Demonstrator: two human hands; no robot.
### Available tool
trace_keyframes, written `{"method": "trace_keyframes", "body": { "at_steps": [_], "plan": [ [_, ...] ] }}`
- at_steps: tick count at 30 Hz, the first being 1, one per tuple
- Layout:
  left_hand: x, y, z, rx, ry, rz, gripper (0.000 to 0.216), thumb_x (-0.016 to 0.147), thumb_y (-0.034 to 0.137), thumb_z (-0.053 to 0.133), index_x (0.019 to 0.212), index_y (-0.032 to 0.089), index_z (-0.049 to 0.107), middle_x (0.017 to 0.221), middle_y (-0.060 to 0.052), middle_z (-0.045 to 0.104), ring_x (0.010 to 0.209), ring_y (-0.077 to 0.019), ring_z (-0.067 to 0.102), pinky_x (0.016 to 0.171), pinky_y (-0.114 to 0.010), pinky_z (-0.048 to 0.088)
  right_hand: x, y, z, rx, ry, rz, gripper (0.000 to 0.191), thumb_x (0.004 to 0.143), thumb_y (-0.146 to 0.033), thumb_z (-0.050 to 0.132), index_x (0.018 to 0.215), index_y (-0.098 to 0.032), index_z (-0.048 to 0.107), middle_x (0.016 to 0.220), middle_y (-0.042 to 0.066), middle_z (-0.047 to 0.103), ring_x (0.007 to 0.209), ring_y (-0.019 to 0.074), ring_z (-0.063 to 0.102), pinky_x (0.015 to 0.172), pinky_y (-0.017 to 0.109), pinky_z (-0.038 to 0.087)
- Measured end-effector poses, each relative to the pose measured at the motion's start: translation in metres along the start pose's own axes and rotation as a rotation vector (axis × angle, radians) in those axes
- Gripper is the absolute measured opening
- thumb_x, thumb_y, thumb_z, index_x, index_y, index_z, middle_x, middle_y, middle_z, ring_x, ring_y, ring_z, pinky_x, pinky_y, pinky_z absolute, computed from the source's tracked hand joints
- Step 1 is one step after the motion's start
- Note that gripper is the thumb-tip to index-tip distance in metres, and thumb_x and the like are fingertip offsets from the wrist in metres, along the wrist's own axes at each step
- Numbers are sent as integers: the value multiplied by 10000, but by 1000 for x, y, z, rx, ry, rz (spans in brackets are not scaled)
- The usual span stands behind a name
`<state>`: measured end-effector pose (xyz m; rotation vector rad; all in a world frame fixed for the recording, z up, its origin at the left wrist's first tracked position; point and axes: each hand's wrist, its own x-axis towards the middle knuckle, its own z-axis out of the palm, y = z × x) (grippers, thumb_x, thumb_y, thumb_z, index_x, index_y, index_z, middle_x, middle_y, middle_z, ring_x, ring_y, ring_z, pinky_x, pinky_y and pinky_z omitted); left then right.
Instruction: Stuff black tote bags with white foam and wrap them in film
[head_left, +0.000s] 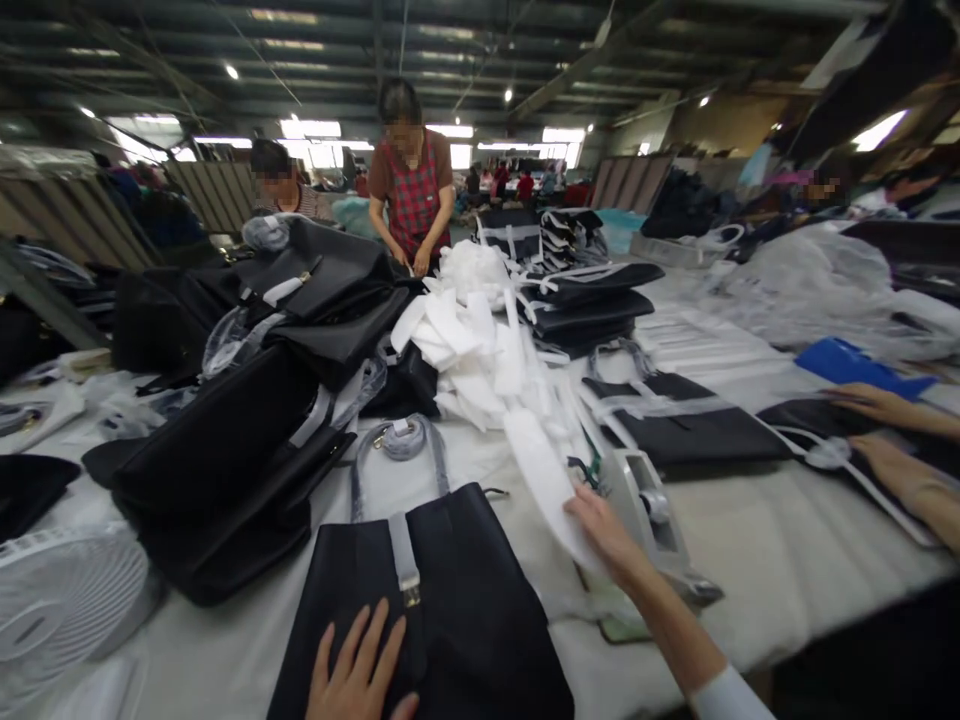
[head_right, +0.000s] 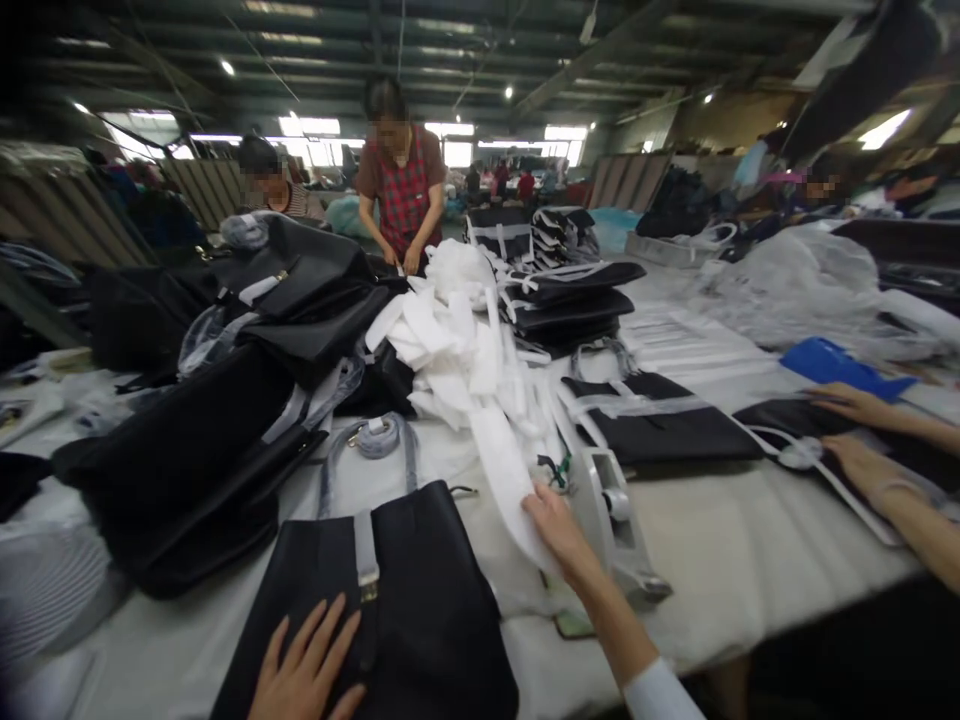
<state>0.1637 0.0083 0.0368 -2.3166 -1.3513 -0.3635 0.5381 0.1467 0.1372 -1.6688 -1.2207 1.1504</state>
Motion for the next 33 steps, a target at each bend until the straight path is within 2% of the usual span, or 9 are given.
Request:
{"method": "trace_keyframes", "body": {
  "at_steps": [5,8,10,13,15,19,23,29,33],
  "plan": [
    [43,-11,-35,-255,-3,46,420,901,383,570,1293,236,546,1296,-91,624,1018,-234,635,835,-381,515,-42,42,-5,-93,145,-29,499,803,-564,527,1067,-155,636,1006,120,704,993,303,624,884,405,481],
    [110,-3,-54,-476,-187,140,550,920,294,543,1434,228,358,1501,-137,400,1190,-240,571,915,-357,523,-55,61,3,-96,178,-60,478,802,-552,516,1050,-158,626,1022,130,695,994,294,628,885,408,489],
    [165,5,-60,-567,-356,281,667,885,263,594,1467,266,269,1567,-147,259,1190,-254,580,905,-354,536,-61,66,9,-67,133,-60,473,805,-542,514,1068,-163,617,1023,124,698,977,288,638,863,409,506],
    [232,16,-52,-525,-610,510,739,748,321,762,1380,272,382,1462,-136,415,1026,-292,661,807,-391,573,-70,64,17,-45,42,-42,463,807,-535,534,1082,-172,622,1025,111,708,946,281,655,807,391,530],
    [251,22,-42,-443,-711,568,676,660,384,827,1230,221,502,1289,-114,548,912,-292,683,739,-387,581,-77,61,19,-66,48,-26,429,808,-533,535,1029,-177,632,982,103,716,903,275,665,770,376,535],
    [226,28,-29,-339,-640,507,367,786,352,721,1068,211,535,1117,-60,580,795,-226,673,640,-335,561,-87,53,21,-59,165,14,360,824,-530,524,932,-191,584,834,73,709,757,247,670,687,351,526],
    [182,25,-25,-334,-522,437,72,921,224,520,991,226,534,1001,-29,574,767,-177,637,625,-290,532,-86,36,26,28,137,-70,332,839,-521,548,944,-206,564,801,41,691,739,214,655,650,303,502],
    [173,26,-23,-343,-380,419,46,926,211,502,924,223,546,934,-14,571,700,-150,585,605,-267,498,-78,20,50,-267,159,-147,383,828,-484,562,602,-232,384,514,-60,387,507,120,409,512,256,314],
    [176,28,-24,-328,-360,398,49,921,206,512,903,223,554,895,-8,575,693,-150,580,595,-267,481,-83,23,66,-358,125,-104,381,835,-424,559,585,-232,345,507,-59,368,504,116,383,526,264,273]
  ]
}}
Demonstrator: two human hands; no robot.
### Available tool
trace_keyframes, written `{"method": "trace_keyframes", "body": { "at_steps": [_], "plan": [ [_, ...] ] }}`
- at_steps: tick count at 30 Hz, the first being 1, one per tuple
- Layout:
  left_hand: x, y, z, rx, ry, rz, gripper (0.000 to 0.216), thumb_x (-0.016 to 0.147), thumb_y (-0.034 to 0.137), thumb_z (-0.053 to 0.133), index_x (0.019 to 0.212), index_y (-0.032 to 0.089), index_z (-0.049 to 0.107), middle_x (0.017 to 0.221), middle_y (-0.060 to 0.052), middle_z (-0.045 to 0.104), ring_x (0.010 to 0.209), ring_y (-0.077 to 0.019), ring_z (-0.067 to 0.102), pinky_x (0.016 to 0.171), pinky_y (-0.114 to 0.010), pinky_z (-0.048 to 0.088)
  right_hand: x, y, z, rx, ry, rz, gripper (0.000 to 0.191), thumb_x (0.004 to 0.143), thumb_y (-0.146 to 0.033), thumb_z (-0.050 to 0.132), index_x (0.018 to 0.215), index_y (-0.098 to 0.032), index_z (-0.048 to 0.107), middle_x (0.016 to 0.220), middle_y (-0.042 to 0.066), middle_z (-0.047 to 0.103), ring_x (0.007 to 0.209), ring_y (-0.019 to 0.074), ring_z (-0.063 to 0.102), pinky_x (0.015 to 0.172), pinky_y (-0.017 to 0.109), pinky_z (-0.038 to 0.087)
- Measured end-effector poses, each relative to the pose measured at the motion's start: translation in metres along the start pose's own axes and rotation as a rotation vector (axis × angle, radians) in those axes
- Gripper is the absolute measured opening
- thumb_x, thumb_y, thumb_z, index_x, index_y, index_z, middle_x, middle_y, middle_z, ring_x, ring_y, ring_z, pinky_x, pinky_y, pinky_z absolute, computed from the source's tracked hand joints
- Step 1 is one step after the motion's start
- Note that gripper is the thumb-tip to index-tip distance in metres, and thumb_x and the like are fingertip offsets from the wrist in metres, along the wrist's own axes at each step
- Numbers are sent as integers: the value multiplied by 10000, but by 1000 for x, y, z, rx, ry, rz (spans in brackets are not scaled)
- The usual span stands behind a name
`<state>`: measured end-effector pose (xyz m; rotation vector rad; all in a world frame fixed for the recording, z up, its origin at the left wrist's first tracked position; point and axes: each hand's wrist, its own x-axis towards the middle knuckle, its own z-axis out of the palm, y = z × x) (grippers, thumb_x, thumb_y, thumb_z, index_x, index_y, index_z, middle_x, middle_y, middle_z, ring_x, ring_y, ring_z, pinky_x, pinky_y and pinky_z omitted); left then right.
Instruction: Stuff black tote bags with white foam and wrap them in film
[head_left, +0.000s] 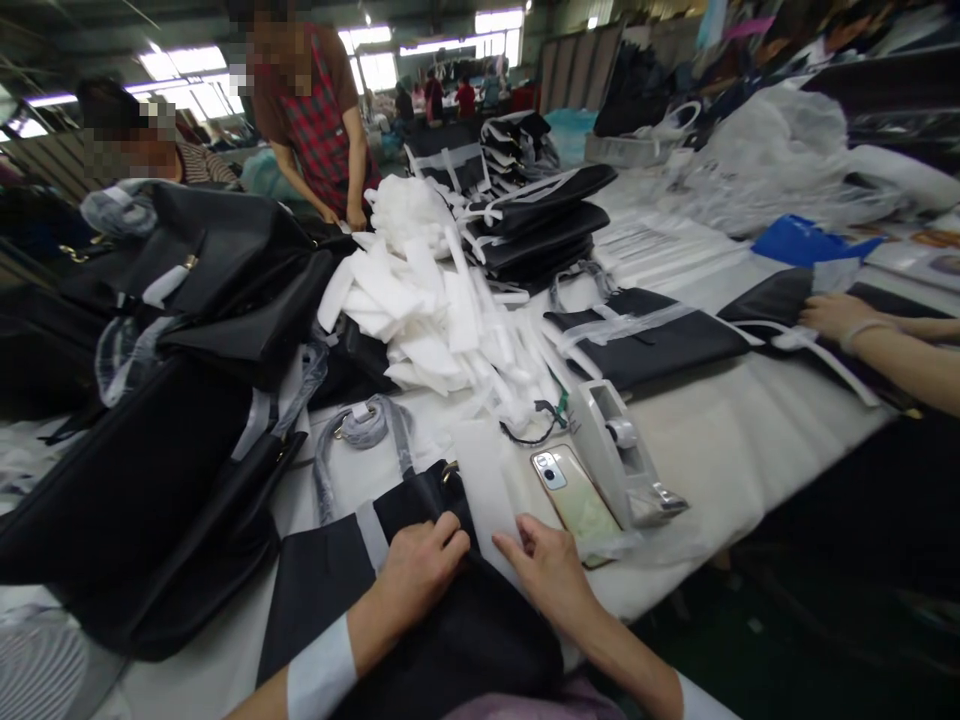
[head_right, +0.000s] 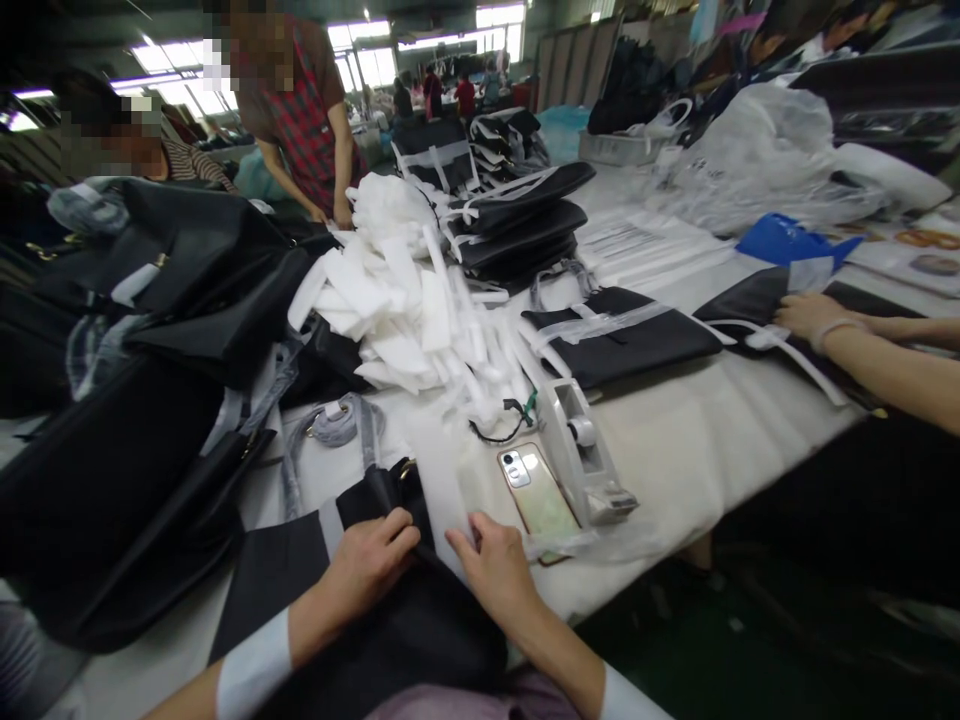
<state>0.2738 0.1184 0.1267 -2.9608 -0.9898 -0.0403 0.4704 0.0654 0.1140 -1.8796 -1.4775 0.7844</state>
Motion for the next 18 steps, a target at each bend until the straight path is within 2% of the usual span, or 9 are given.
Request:
{"method": "trace_keyframes", "body": {
  "at_steps": [4,7,10,12,14,15,16,18],
  "plan": [
    [-1,4,-2,-11,-13,-20,52,918,212,521,878,218,555,863,-8,576,699,-158,575,595,-275,468,-5,0,0,-133,-189,-27,339,816,-326,587,570,-224,377,520,-24,471,529,136,454,544,272,264],
    [4,4,-9,-24,-68,-39,47,901,261,575,899,218,557,892,-13,588,730,-171,570,601,-285,462,-2,2,-4,-240,-314,-45,296,804,-294,607,568,-205,450,567,16,563,582,162,531,550,272,262],
    [19,-11,-22,-52,-137,-8,281,802,413,708,930,214,556,992,-42,599,868,-228,565,684,-342,486,3,5,-4,-338,-368,-106,254,822,-276,590,596,-191,512,610,40,609,624,183,582,540,274,246],
    [31,-29,-30,-60,-139,63,425,718,499,764,960,216,558,1115,-66,588,1021,-288,534,839,-448,474,4,6,-2,-387,-388,-144,229,842,-262,567,627,-188,543,622,45,618,642,192,601,531,274,242],
    [43,-49,-35,-89,-127,194,463,709,545,753,982,229,554,1198,-64,571,1186,-340,454,1007,-566,353,4,9,1,-439,-397,-164,212,873,-263,542,678,-186,573,642,50,628,666,202,615,536,277,255],
    [48,-59,-36,-120,-132,272,443,734,554,727,982,232,550,1202,-56,576,1248,-347,410,1060,-586,282,2,10,2,-465,-395,-177,207,893,-268,523,715,-185,587,666,55,640,688,210,622,550,281,272],
    [53,-67,-36,-161,-151,346,412,766,559,694,970,232,547,1173,-48,593,1273,-335,392,1087,-565,252,1,11,3,-489,-388,-192,211,917,-273,495,758,-183,599,698,63,654,714,218,630,571,287,293],
    [60,-77,-35,-225,-211,426,384,806,571,640,941,224,547,1073,-48,625,1194,-288,461,1043,-456,328,-3,13,5,-516,-361,-217,260,968,-284,407,836,-181,605,754,76,676,742,225,641,620,302,330]
  ]
}}
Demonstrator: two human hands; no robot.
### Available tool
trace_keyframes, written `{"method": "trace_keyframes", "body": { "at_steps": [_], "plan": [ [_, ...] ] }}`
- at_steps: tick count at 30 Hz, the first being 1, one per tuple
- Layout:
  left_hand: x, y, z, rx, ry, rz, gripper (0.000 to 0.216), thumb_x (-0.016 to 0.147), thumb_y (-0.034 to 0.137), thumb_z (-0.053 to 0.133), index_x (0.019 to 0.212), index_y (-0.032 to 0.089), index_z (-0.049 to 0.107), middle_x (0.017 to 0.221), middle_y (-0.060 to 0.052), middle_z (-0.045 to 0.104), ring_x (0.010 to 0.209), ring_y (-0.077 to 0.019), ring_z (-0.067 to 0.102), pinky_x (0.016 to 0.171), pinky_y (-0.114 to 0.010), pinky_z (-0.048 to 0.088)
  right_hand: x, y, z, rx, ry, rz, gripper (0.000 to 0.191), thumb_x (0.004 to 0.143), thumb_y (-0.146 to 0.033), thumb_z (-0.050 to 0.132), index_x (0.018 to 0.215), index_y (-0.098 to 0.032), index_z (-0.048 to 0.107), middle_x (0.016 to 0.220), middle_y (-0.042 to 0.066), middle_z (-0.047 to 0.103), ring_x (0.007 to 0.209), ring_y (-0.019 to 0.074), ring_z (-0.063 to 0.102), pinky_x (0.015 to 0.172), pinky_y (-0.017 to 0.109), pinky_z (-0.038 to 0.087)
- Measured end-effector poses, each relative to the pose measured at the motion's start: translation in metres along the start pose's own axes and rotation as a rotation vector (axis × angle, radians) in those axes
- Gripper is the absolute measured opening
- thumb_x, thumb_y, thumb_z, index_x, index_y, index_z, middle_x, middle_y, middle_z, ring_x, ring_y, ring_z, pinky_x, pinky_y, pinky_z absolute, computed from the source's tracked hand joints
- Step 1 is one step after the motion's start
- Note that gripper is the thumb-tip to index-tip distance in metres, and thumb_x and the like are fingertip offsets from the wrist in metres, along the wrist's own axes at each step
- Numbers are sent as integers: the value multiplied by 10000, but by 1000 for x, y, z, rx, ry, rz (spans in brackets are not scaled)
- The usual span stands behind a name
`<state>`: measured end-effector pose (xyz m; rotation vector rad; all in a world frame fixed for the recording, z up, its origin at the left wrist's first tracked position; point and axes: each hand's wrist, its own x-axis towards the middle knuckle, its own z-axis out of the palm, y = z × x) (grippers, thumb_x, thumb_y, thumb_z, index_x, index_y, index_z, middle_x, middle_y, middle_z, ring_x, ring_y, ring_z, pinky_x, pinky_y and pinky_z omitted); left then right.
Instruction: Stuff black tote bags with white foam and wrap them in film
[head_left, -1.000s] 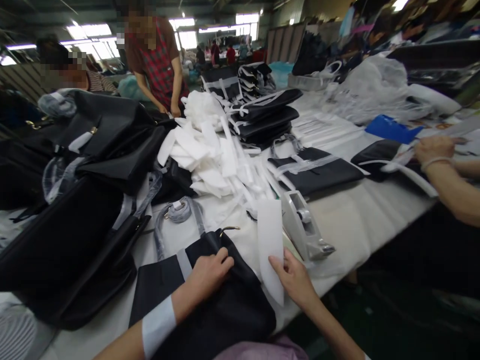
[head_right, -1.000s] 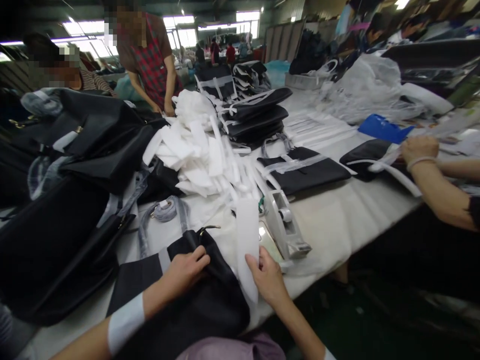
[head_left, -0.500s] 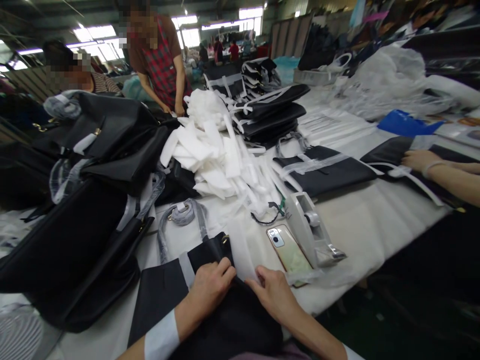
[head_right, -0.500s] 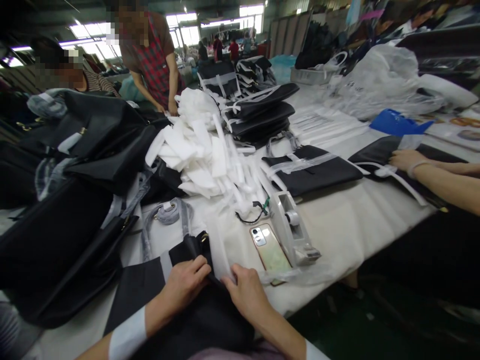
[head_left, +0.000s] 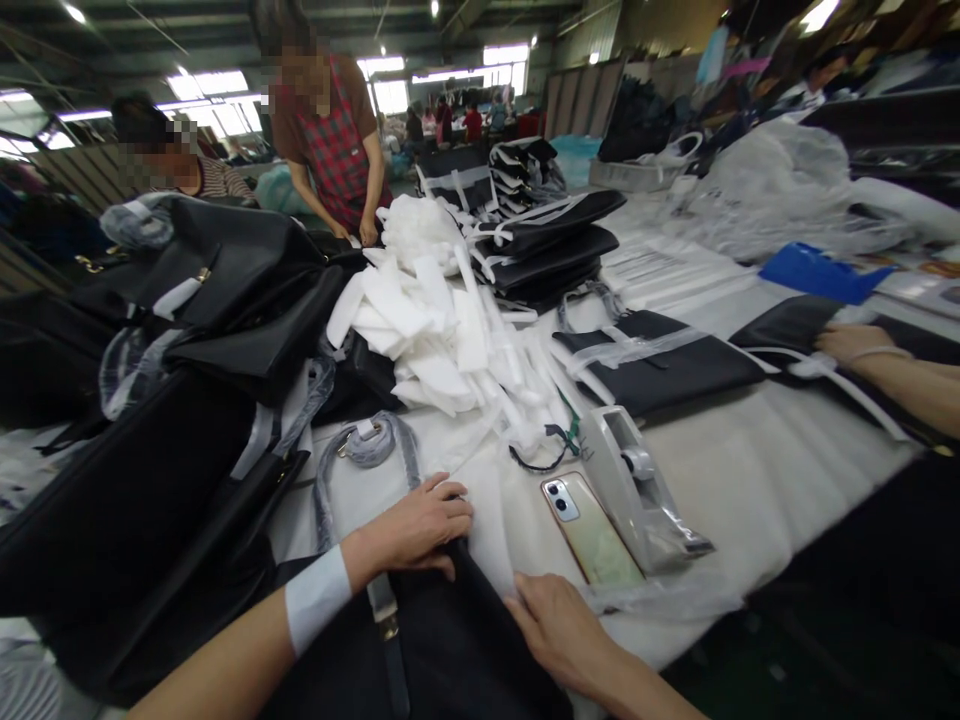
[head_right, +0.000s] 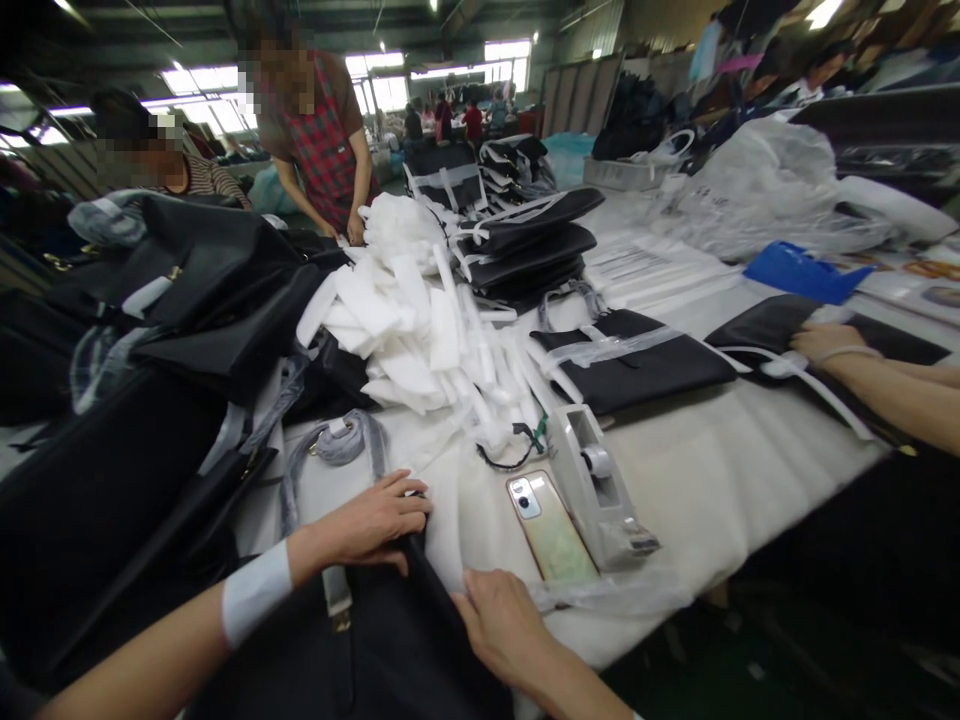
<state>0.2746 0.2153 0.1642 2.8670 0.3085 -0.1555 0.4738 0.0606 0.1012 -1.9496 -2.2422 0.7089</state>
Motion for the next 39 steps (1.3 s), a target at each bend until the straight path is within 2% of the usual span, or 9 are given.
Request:
{"method": "trace_keyframes", "body": {
  "at_steps": [4,9,15,19,22,24,29,35,39],
  "plan": [
    [6,-5,6,26,-64,-84,499,742,663,640,953,218,558,942,-43,632,908,-245,535,796,-359,422,-3,-1,8,23,60,26,384,1018,-310,237,889,-197,581,741,65,681,699,211,647,634,315,354],
    [2,4,22,128,6,-233,528,718,682,634,915,201,546,941,-52,602,876,-242,531,736,-352,432,-2,2,8,-17,19,2,390,1017,-306,245,867,-197,588,756,70,680,721,225,645,641,319,359],
    [-17,14,27,119,101,-423,271,847,401,660,1019,225,546,1065,-62,579,897,-222,560,742,-337,469,4,2,-12,-58,-77,-86,376,984,-322,341,798,-181,636,739,98,680,736,241,636,634,319,356],
    [-20,10,22,36,71,-353,233,838,306,676,1015,225,548,1320,-94,532,1032,-249,597,834,-369,503,10,-1,-21,-25,-96,-27,369,949,-359,395,767,-161,648,771,130,687,778,264,641,680,332,404],
    [-22,3,24,-141,136,-331,309,832,305,680,1091,220,533,1543,-143,302,1224,-271,544,938,-366,498,13,-3,-20,156,-6,-69,241,881,-262,474,1025,-147,630,1023,139,691,956,263,635,807,333,438],
    [-22,-2,25,-242,148,-303,321,839,291,667,1119,220,527,1568,-151,250,1277,-271,512,955,-355,499,15,-6,-17,292,68,-86,344,849,-226,502,1181,-152,552,1156,133,659,1039,249,617,840,314,437],
    [-20,-4,28,-283,147,-293,221,846,295,654,1018,200,552,1564,-162,244,1262,-293,527,945,-371,508,26,-17,-4,300,127,113,326,991,-349,319,893,-190,586,727,66,676,705,219,645,614,293,371],
    [-18,1,28,-165,156,-344,141,911,329,569,994,215,566,1378,-96,516,1154,-233,585,889,-328,510,25,-10,-5,62,-33,-30,295,974,-258,361,841,-187,614,772,74,693,739,214,652,624,288,332],
    [-14,14,23,75,198,-322,416,860,545,579,1120,221,556,1493,-141,394,1221,-322,505,1001,-520,404,27,-15,-12,-33,-104,-89,282,955,-232,370,896,-182,641,791,88,696,749,229,650,636,295,344]
  ]
}}
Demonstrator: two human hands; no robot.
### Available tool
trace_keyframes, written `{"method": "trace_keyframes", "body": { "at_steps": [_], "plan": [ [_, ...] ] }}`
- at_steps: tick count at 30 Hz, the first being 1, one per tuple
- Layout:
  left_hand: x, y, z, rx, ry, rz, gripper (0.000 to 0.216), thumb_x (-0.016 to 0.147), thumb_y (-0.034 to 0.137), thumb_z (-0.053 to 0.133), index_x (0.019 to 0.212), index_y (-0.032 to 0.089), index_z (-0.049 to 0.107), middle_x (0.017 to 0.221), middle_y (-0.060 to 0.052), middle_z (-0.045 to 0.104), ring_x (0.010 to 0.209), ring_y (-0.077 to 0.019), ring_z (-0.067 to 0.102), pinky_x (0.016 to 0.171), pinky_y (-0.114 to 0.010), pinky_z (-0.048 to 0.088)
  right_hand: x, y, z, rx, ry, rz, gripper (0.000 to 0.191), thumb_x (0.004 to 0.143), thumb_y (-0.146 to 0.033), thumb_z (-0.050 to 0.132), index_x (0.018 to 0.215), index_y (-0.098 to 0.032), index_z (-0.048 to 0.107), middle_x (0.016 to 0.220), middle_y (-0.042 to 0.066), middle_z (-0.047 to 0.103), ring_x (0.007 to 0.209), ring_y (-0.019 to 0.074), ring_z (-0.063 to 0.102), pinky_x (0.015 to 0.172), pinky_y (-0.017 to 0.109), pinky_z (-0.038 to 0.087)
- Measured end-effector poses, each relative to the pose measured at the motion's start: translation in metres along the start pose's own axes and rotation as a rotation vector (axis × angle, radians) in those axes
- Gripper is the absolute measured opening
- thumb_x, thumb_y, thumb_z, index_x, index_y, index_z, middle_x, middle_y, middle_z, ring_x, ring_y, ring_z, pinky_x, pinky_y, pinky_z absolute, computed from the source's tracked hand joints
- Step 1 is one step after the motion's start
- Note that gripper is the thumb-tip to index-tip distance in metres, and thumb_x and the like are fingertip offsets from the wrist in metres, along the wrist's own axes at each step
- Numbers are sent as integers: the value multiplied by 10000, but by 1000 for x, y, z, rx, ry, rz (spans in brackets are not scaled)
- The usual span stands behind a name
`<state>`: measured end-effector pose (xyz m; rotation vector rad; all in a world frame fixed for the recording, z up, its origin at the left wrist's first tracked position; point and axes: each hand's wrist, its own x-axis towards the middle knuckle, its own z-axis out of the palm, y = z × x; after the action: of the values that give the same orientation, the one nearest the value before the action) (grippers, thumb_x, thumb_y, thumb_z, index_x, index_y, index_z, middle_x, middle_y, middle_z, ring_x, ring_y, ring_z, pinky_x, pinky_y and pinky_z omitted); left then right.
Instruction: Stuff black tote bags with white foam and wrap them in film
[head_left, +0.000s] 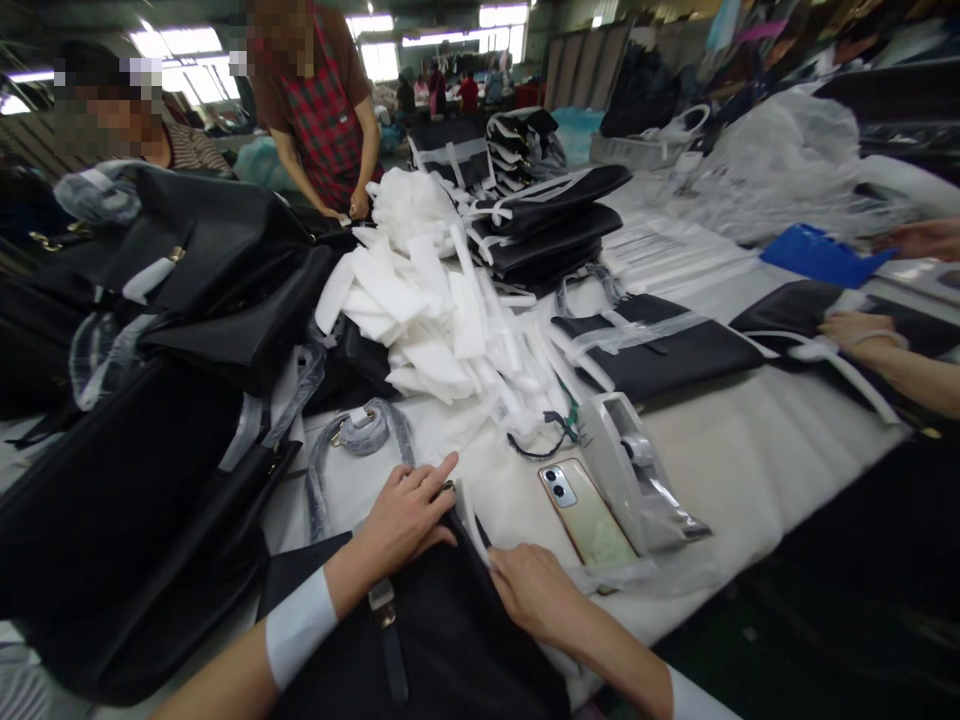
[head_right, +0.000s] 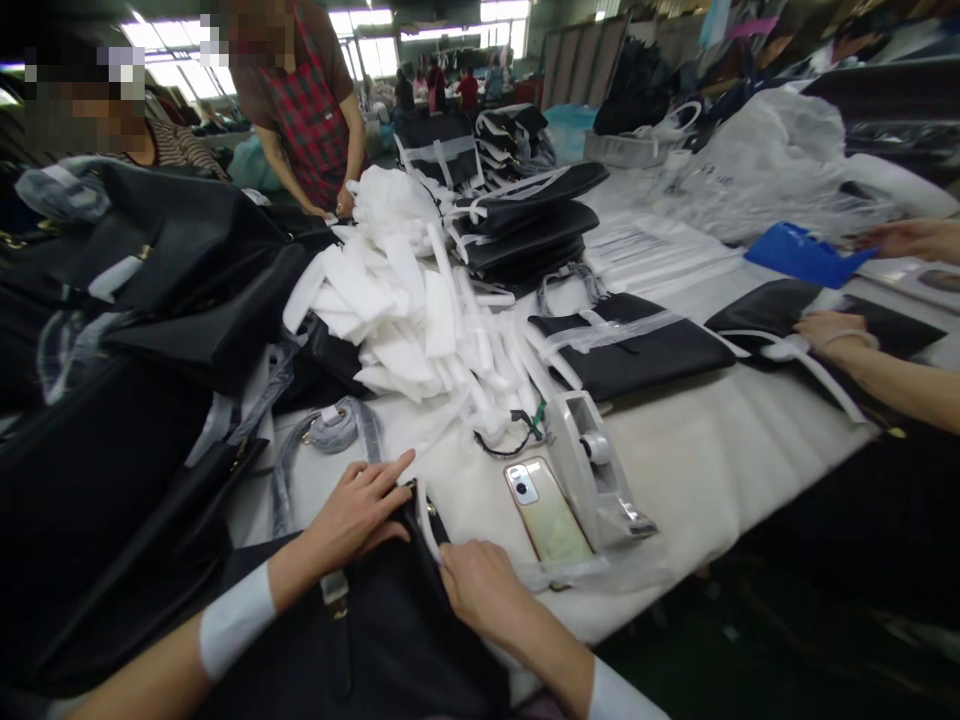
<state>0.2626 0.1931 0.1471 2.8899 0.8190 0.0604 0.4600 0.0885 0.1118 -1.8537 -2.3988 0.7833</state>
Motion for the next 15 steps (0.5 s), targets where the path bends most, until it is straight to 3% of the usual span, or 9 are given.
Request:
{"method": "trace_keyframes", "body": {
  "at_steps": [1,3,5,7,10,13,15],
  "plan": [
    [1,5,1,13,20,78,514,835,620,558,1169,231,541,1480,-146,408,1272,-340,452,1061,-574,320,1,-3,-1,5,-7,-17,275,949,-223,375,915,-176,643,818,96,699,758,234,648,646,299,352],
    [2,17,7,-20,15,247,627,799,731,480,1162,225,549,1286,-133,576,1267,-320,449,1138,-600,160,-1,-8,-3,62,-14,-54,263,942,-212,381,936,-161,638,877,108,700,769,232,642,663,304,366],
    [2,25,17,-48,-14,326,640,786,779,410,997,203,592,958,-73,655,1078,-264,559,1167,-562,111,-10,-8,-5,210,-23,-70,268,955,-228,367,915,-163,624,886,87,694,755,204,627,660,289,375],
    [3,28,26,-39,-16,319,651,761,810,379,843,198,583,786,-29,610,886,-223,583,1164,-526,153,-27,-4,-4,363,-46,-28,291,966,-265,361,833,-179,605,804,44,672,708,171,597,633,268,372],
    [4,29,32,-26,-37,349,667,732,835,378,770,196,566,751,-29,586,795,-208,554,1054,-451,330,-58,7,2,442,-85,67,326,963,-307,368,753,-186,587,744,33,630,703,170,566,647,273,386],
    [8,35,27,-33,-88,367,699,728,852,376,800,185,571,780,-54,604,753,-216,546,832,-394,419,-79,14,13,531,-83,48,294,961,-269,334,906,-175,607,867,68,631,804,190,569,752,303,434],
    [11,43,23,-57,-132,368,715,727,857,387,864,183,582,805,-55,627,743,-222,561,785,-399,407,-83,16,18,593,-97,4,279,951,-230,326,984,-173,597,926,80,618,851,193,563,796,315,447]
  ]
}}
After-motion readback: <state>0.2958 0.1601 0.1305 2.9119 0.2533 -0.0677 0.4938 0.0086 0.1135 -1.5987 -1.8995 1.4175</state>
